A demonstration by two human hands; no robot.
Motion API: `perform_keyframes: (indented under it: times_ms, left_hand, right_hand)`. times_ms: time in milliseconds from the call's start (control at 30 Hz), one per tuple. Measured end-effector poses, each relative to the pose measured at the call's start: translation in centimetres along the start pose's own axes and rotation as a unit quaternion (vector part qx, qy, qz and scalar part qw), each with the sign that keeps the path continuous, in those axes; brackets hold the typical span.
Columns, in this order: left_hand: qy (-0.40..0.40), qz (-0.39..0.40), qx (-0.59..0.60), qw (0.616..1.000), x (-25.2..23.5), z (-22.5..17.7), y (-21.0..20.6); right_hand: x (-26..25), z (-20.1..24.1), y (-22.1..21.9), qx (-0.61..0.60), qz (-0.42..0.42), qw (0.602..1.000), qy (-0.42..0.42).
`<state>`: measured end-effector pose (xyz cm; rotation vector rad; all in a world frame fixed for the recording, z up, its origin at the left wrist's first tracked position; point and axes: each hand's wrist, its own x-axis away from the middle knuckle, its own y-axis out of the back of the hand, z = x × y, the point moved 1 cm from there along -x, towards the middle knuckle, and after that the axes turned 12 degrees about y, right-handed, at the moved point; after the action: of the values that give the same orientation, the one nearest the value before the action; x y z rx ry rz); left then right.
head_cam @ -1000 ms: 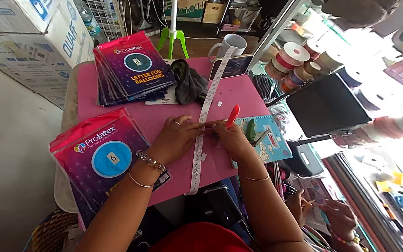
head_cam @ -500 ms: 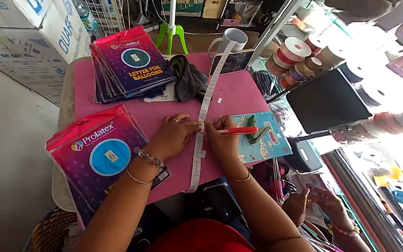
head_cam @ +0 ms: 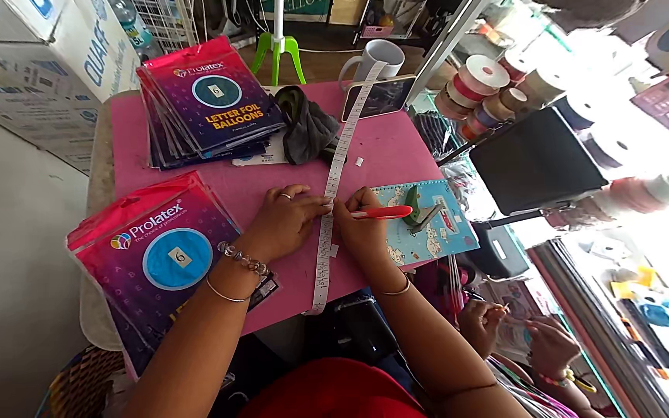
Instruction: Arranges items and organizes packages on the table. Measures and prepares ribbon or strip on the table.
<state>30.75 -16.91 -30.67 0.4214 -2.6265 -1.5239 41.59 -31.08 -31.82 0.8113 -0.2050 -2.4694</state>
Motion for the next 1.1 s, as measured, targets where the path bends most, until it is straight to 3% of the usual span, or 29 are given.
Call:
perform_keyframes:
  times_ms: [633,833,1100]
  left_hand:
    - [0.006,0.007,0.003,1.0,0.01,0.0,0.07]
    - [0.022,-0.002,0.025,0.999,-0.15,0.07,-0.04]
    - [0.032,-0.005,0.029,0.999,-0.16,-0.06,0.09]
  right_hand:
    - [0.02,0.06,0.05,0.01,-0.008,1.0,0.005]
    - [-0.07,0.08,0.21,-0.022,-0.04,0.999,-0.023]
    - [-0.05,0.03,0.07,-0.033,-0.026,0.998,-0.04]
